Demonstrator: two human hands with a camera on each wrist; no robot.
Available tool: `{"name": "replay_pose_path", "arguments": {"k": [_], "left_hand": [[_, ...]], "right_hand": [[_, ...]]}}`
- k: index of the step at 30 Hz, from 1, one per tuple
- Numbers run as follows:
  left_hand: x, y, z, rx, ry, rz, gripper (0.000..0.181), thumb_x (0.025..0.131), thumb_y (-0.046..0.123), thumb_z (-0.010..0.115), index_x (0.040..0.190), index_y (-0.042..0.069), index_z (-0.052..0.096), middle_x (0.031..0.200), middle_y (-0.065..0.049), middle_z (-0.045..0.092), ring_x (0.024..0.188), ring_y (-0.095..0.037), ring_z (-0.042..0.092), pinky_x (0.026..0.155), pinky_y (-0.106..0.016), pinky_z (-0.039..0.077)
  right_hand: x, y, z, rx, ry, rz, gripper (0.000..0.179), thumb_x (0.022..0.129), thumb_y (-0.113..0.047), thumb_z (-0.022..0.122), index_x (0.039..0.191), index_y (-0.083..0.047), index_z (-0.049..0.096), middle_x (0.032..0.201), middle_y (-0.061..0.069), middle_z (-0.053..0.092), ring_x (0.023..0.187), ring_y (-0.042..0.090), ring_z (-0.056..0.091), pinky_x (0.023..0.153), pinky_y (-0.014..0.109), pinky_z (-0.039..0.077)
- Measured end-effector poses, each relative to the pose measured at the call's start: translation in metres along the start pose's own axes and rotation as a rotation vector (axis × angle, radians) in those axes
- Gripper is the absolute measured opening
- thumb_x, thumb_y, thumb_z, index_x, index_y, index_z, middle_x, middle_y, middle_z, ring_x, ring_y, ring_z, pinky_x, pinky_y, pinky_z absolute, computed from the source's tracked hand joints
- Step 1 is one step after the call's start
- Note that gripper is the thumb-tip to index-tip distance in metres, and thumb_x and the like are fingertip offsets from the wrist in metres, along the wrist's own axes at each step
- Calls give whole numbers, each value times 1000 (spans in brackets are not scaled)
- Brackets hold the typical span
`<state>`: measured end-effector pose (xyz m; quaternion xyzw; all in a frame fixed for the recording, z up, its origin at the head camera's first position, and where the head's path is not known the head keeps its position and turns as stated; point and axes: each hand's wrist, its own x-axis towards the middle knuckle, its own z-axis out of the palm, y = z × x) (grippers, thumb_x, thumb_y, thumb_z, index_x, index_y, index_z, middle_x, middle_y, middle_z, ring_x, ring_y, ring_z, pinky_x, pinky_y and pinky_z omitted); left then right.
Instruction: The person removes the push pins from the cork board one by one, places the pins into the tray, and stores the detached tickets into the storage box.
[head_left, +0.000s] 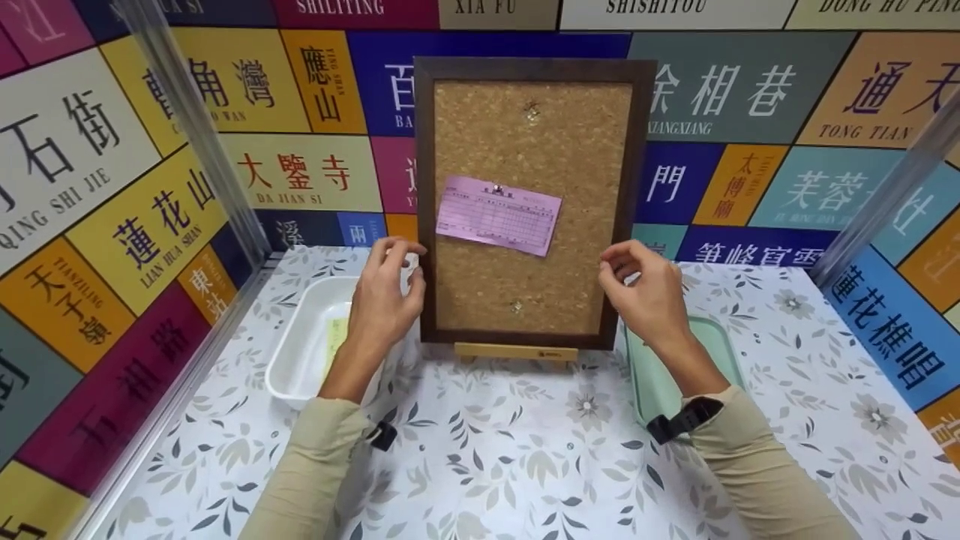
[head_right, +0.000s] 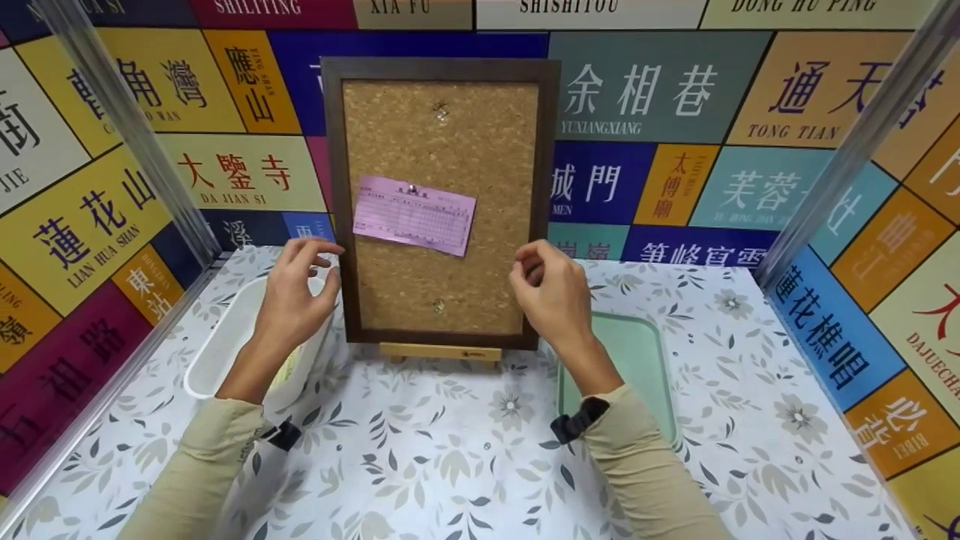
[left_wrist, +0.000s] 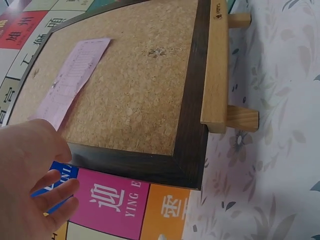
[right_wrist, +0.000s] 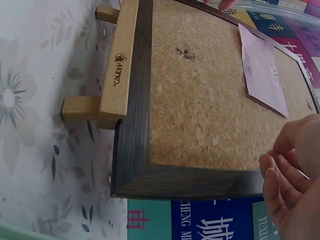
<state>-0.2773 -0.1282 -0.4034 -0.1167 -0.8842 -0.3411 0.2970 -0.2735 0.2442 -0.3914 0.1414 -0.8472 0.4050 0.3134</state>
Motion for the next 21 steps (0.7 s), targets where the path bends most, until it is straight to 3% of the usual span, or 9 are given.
{"name": "replay_pose_path", "arguments": {"k": [10, 18, 21], "left_hand": [[13, 6, 0, 20, -11, 4, 34, 102, 13, 67, 136, 16, 65, 139, -9, 61, 111, -25, 70, 85, -42, 61], [23, 9, 4, 39, 9, 11, 45, 101, 14, 69, 144, 13, 59, 147, -12, 60, 127, -31, 67, 104, -47, 59], [28, 10, 5, 38, 9, 16, 48, 101, 15, 70, 148, 15, 57, 149, -12, 59, 126, -30, 66, 102, -46, 60]], "right_hand": [[15, -17, 17, 2, -62, -67, 9, 96, -6, 73, 105, -7, 77, 86, 3, 76, 68, 14, 65, 63, 14, 48], [26, -28, 28, 20, -75, -105, 9, 95, -8, 74, 104, -6, 77, 86, 1, 76, 70, 13, 68, 63, 18, 53], [31, -31, 31, 9, -73, -106, 9, 96, -8, 73, 103, -7, 76, 85, 2, 76, 69, 12, 67, 63, 17, 53]]}}
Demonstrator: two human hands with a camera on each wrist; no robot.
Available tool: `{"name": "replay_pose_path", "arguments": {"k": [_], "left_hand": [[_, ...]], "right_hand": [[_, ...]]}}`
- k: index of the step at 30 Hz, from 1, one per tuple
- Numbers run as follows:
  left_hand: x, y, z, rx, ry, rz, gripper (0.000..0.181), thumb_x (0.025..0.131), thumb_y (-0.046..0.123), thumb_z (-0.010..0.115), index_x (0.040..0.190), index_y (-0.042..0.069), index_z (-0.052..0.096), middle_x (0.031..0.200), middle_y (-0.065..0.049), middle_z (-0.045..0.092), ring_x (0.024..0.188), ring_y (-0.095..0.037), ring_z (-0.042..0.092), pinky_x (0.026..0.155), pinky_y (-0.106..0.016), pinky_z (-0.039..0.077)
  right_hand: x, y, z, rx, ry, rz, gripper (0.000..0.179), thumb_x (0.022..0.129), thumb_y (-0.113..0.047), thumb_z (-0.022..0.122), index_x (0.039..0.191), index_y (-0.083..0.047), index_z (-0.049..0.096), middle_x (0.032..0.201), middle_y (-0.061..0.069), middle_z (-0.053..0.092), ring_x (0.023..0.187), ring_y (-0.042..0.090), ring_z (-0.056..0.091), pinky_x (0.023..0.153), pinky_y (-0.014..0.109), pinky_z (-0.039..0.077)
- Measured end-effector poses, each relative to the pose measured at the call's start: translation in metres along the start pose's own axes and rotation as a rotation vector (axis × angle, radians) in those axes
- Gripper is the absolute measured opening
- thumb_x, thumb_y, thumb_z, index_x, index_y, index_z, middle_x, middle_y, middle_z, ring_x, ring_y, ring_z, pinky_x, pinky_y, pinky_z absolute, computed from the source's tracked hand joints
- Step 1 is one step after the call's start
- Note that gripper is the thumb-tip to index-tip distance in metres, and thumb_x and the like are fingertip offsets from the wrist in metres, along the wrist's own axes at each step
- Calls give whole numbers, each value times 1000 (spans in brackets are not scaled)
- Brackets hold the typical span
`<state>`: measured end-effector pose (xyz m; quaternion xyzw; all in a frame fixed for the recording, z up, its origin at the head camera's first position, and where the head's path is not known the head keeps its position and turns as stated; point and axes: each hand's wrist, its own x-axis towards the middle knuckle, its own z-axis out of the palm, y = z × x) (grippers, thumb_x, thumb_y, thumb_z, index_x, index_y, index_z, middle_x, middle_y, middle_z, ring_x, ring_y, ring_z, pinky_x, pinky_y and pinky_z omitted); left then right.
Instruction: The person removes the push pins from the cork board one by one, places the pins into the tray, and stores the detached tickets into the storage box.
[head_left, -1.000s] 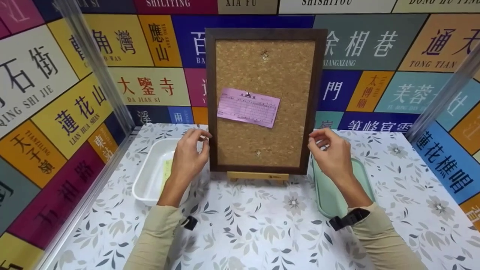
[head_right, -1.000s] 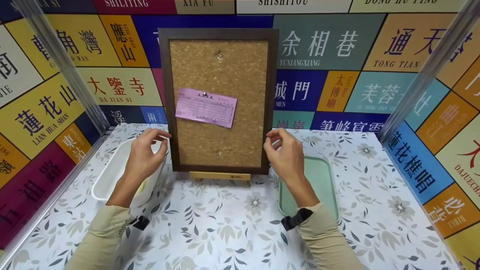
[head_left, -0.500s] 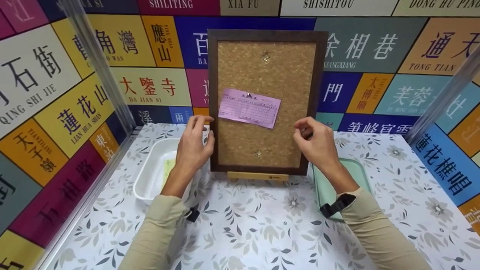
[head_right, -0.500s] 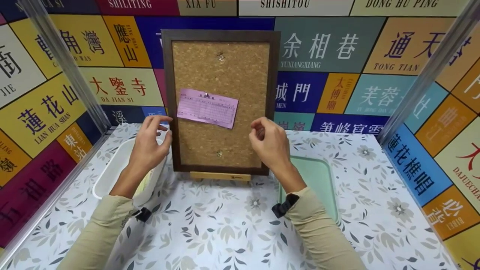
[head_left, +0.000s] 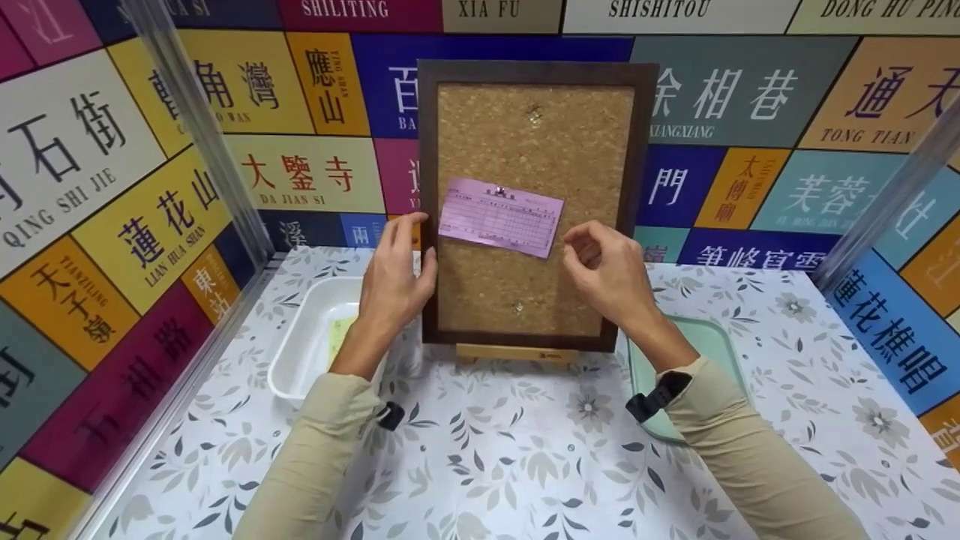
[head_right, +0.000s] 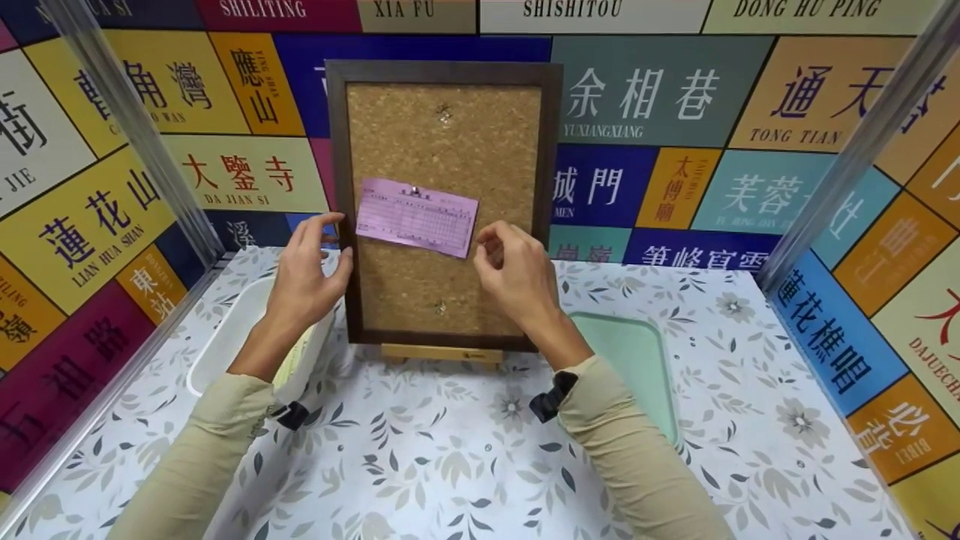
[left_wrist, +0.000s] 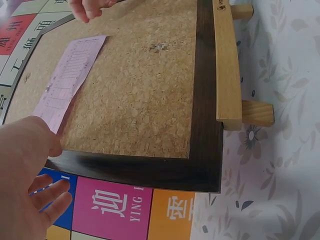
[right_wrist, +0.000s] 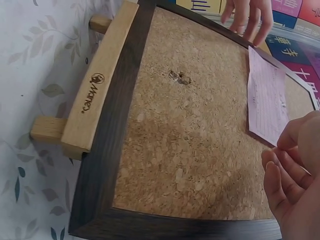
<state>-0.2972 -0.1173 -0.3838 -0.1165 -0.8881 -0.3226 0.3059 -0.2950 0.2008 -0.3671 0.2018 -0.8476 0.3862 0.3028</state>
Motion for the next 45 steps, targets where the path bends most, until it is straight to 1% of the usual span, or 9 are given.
{"name": "replay_pose_path", "arguments": {"k": [4, 6, 10, 16, 20, 28, 35, 41, 45], "left_hand": [[6, 3, 3, -8, 15, 20, 52, 102, 17, 70, 152, 18, 55, 152, -11, 57, 126, -29, 66, 98, -45, 61], [9, 4, 5, -6, 31, 35, 54, 102, 18, 70, 153, 19, 54, 154, -11, 56, 130, -29, 64, 101, -45, 60], [14, 7, 10, 3, 65, 66, 57, 101, 20, 71, 156, 17, 53, 156, -13, 54, 139, -30, 60, 114, -46, 53], [20, 12, 16, 13, 83, 92, 63, 100, 22, 74, 159, 21, 51, 159, -15, 50, 137, -32, 60, 115, -48, 52], [23, 13, 19, 24, 93, 93, 66, 100, 23, 75, 161, 23, 50, 161, -17, 47, 136, -33, 60, 114, -49, 52], [28, 14, 25, 26, 118, 115, 69, 99, 27, 77, 162, 20, 49, 169, -20, 38, 148, -36, 51, 121, -49, 46], [30, 16, 27, 24, 141, 79, 62, 99, 29, 78, 154, 17, 53, 170, -17, 36, 152, -33, 48, 124, -46, 44], [33, 15, 28, -2, 164, 96, 66, 99, 28, 78, 159, 23, 50, 169, -19, 37, 147, -35, 51, 119, -49, 47], [35, 14, 29, -19, 176, 103, 64, 99, 28, 78, 157, 22, 53, 169, -19, 37, 146, -36, 52, 118, -49, 48]], "right_hand": [[7, -3, 3, -25, -4, -9, 8, 95, -10, 73, 102, -8, 76, 82, 2, 75, 67, 11, 66, 63, 15, 50], [10, -4, 4, -29, -10, -15, 9, 95, -10, 73, 103, -8, 76, 80, 2, 75, 66, 12, 65, 62, 14, 48], [14, -8, 6, -31, -21, -13, 10, 94, -10, 75, 103, -7, 76, 80, 3, 75, 67, 13, 66, 62, 14, 47], [19, -14, 9, -56, -30, 4, 11, 94, -13, 78, 105, -9, 77, 77, 2, 74, 66, 12, 65, 61, 15, 44], [22, -18, 13, -74, -31, 8, 12, 95, -16, 78, 106, -12, 77, 71, -1, 69, 62, 11, 60, 58, 19, 41], [27, -25, 22, -106, -24, -6, 13, 95, -23, 80, 105, -14, 77, 64, -4, 61, 57, 10, 53, 54, 30, 39], [29, -29, 28, -147, -25, 1, 17, 95, -29, 82, 104, -15, 77, 61, -5, 57, 55, 12, 51, 53, 33, 38], [32, -31, 32, -198, -13, 21, 20, 94, -36, 83, 99, -17, 79, 61, -6, 55, 56, 15, 52, 55, 35, 38], [34, -33, 34, -225, -4, 42, 23, 93, -40, 84, 96, -18, 79, 60, -6, 53, 56, 17, 52, 54, 36, 37]]}}
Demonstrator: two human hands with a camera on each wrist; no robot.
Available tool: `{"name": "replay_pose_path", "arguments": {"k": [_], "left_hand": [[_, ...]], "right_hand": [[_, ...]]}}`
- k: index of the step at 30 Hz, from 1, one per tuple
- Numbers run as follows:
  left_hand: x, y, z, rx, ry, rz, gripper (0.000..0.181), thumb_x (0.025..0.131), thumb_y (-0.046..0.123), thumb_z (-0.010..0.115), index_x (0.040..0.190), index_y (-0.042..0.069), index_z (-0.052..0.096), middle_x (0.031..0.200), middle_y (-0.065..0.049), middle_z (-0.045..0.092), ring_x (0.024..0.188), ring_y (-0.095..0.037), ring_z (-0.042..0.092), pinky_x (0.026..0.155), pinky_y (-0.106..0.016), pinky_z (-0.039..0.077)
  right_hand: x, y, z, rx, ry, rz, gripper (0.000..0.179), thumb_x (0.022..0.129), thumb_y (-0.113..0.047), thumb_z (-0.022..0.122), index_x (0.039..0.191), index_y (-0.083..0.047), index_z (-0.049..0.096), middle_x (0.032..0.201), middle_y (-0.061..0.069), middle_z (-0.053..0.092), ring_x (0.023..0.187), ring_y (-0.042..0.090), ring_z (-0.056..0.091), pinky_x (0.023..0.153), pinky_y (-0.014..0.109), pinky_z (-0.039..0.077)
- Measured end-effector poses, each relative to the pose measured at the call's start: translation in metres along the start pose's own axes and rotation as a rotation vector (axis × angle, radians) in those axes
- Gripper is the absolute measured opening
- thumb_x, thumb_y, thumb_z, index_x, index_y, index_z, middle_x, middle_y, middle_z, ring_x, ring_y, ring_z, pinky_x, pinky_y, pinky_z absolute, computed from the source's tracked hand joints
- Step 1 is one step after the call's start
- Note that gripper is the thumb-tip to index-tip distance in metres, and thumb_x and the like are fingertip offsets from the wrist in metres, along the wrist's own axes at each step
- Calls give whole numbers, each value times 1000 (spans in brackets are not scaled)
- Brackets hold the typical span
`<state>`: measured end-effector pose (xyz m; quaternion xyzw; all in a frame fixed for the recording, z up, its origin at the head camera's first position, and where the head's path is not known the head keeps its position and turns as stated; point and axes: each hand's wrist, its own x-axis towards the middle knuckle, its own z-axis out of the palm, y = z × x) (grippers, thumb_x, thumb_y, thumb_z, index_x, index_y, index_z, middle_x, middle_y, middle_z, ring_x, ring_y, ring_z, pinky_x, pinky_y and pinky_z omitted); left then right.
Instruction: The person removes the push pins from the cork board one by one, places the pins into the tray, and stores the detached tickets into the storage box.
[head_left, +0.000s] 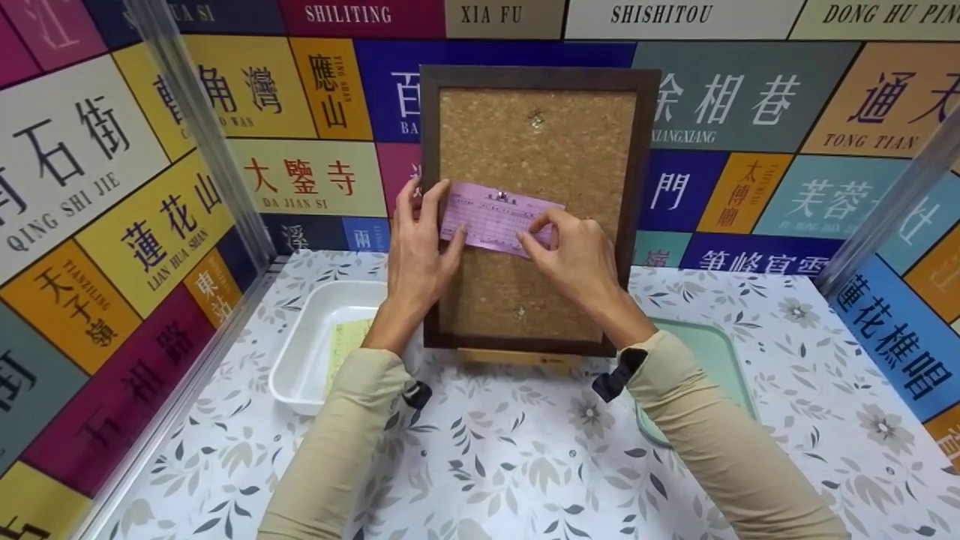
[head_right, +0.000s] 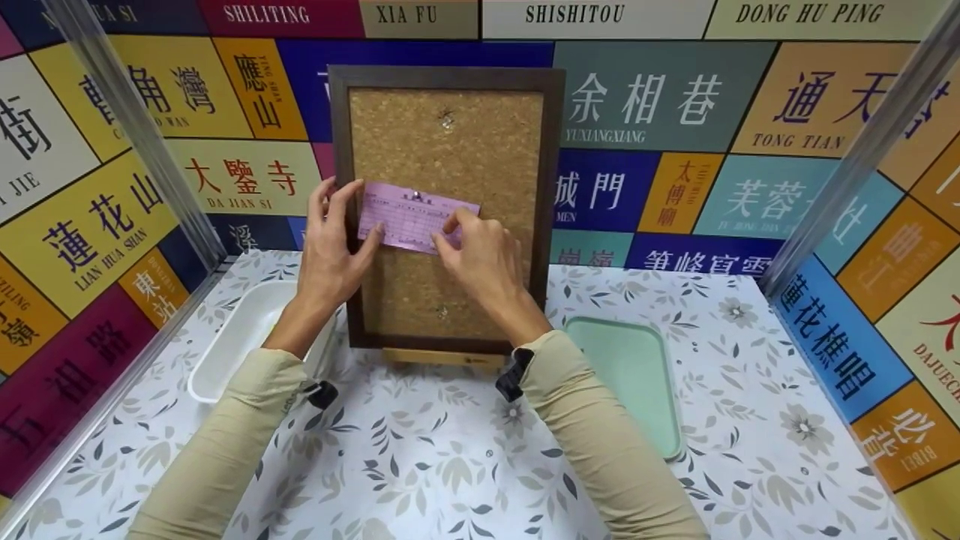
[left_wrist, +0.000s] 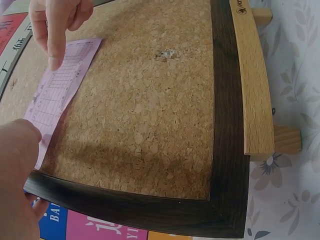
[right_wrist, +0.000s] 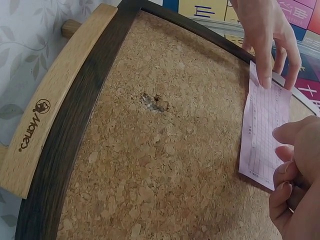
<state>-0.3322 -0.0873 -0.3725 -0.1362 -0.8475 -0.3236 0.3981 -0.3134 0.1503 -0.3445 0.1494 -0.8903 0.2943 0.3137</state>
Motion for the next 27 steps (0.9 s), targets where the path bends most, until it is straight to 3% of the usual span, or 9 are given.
{"name": "replay_pose_path", "arguments": {"k": [13, 19, 27], "left_hand": [[2, -5, 1, -81, 2, -9, 44, 100, 27, 76, 140, 14, 63, 168, -18, 37, 150, -35, 51, 125, -47, 43], [2, -6, 0, -76, 0, -27, 28, 103, 29, 73, 122, 9, 69, 168, -14, 39, 145, -32, 57, 122, -44, 47], [1, -11, -1, -86, 7, -14, 20, 105, 28, 70, 110, 9, 72, 165, -16, 43, 132, -30, 64, 114, -43, 54]], "right_hand": [[8, -7, 9, -15, -6, 20, 14, 97, -34, 78, 102, -21, 78, 63, -2, 61, 60, 18, 57, 56, 39, 42], [12, -10, 13, -16, -10, 32, 13, 99, -34, 76, 104, -22, 76, 66, -3, 59, 61, 17, 55, 55, 38, 41], [18, -13, 17, 24, -17, 3, 15, 99, -31, 75, 107, -18, 76, 71, -3, 62, 64, 15, 57, 58, 35, 41]]}}
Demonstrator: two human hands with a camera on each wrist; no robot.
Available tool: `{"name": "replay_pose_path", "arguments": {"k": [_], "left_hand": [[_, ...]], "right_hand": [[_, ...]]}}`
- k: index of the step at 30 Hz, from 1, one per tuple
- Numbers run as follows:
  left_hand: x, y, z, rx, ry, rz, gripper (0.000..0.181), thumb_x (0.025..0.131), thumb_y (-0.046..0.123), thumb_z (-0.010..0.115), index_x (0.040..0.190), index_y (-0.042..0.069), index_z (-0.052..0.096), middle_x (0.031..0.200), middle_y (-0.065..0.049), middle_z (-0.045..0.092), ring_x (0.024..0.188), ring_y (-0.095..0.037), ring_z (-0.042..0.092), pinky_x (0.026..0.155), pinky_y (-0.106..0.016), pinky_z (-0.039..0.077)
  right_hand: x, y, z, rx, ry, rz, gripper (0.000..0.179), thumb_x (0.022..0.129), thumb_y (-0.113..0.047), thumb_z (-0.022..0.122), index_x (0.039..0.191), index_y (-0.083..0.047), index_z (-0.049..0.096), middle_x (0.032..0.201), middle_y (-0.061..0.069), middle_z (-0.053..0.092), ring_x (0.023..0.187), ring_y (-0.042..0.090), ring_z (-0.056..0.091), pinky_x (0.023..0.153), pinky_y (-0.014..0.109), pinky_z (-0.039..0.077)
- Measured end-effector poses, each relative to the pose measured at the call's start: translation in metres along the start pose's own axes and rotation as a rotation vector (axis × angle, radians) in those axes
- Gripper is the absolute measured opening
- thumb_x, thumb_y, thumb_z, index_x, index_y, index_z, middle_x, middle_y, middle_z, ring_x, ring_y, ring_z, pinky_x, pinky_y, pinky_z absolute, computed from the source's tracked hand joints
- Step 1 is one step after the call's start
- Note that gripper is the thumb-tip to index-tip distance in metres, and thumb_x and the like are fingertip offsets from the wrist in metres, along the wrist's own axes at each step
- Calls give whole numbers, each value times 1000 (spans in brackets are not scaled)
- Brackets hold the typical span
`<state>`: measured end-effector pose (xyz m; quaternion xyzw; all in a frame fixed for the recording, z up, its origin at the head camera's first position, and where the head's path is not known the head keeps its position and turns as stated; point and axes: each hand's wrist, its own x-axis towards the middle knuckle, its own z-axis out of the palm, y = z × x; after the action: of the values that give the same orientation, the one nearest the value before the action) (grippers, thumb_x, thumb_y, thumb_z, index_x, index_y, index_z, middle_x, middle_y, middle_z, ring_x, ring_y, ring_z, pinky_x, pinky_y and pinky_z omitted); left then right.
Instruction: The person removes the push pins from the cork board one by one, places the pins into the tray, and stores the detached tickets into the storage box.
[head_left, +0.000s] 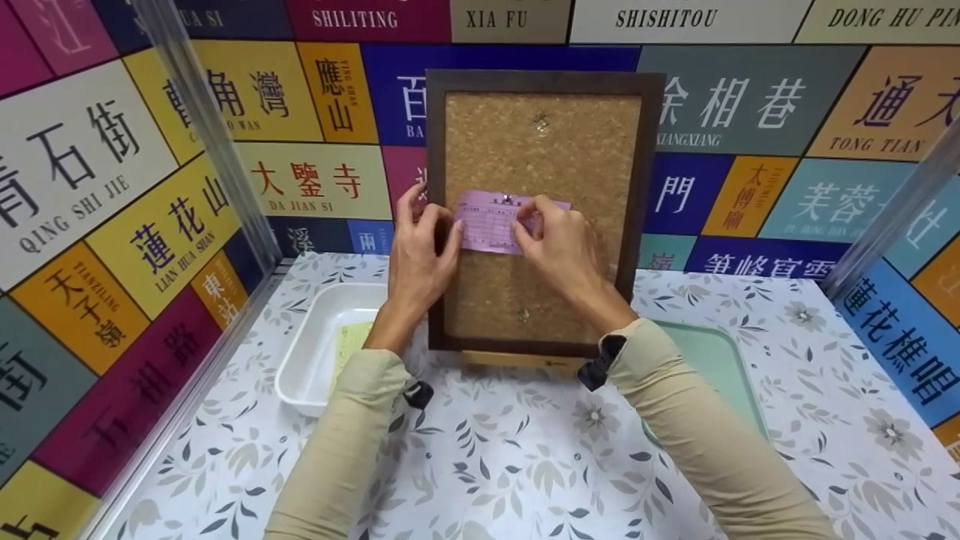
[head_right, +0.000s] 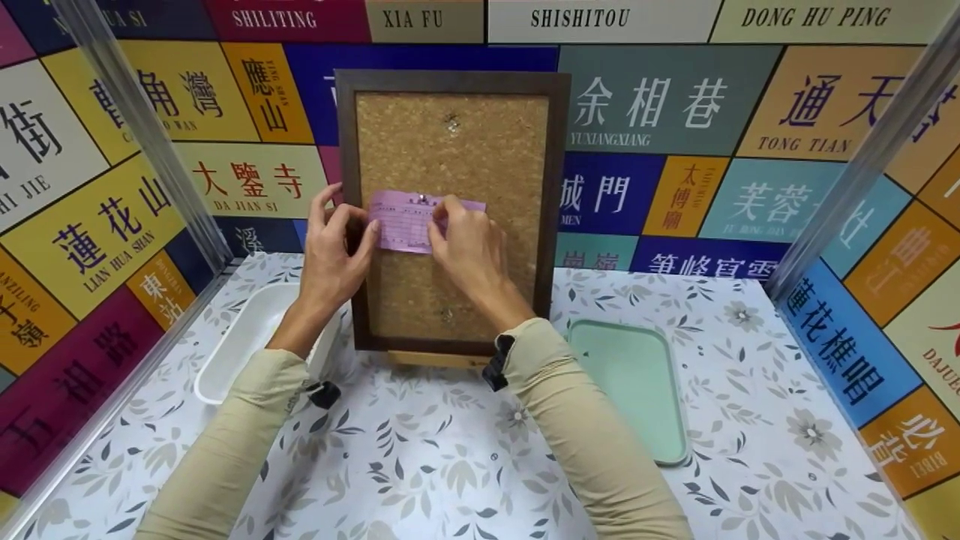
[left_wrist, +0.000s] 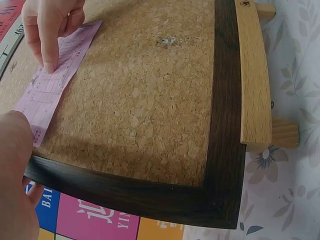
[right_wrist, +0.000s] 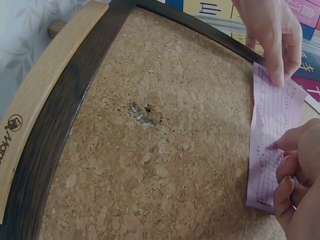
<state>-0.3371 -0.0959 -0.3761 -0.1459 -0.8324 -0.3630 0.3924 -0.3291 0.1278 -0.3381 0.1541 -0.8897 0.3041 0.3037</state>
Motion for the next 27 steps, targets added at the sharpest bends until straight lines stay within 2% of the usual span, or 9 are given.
{"name": "replay_pose_path", "arguments": {"k": [5, 12, 21, 27], "left_hand": [[-1, -3, 0, -17, 9, 11, 20, 106, 28, 69, 107, 8, 72, 163, -16, 46, 126, -30, 67, 110, -44, 55], [-2, -4, -1, 11, -8, 3, 21, 106, 32, 68, 107, 11, 72, 163, -14, 45, 122, -28, 69, 108, -43, 56], [-3, -3, -2, 9, -22, -9, 20, 106, 31, 69, 108, 12, 72, 163, -13, 45, 120, -27, 69, 107, -42, 57], [-4, -4, -2, 4, -22, -12, 20, 106, 31, 68, 108, 11, 72, 164, -13, 44, 118, -27, 69, 105, -41, 57]], "right_hand": [[3, -2, 2, 26, 20, -3, 15, 99, -29, 76, 108, -16, 76, 72, -4, 65, 64, 15, 59, 61, 34, 43], [10, -7, 4, 65, 65, -23, 17, 96, -23, 78, 110, -13, 79, 71, 0, 69, 64, 18, 61, 62, 36, 44], [13, -9, 8, 127, 83, -48, 16, 97, -16, 78, 110, -7, 79, 70, 3, 66, 63, 15, 57, 61, 32, 40], [15, -10, 10, 123, 101, -47, 16, 97, -15, 77, 110, -8, 79, 70, 1, 65, 62, 15, 55, 60, 31, 38]]}}
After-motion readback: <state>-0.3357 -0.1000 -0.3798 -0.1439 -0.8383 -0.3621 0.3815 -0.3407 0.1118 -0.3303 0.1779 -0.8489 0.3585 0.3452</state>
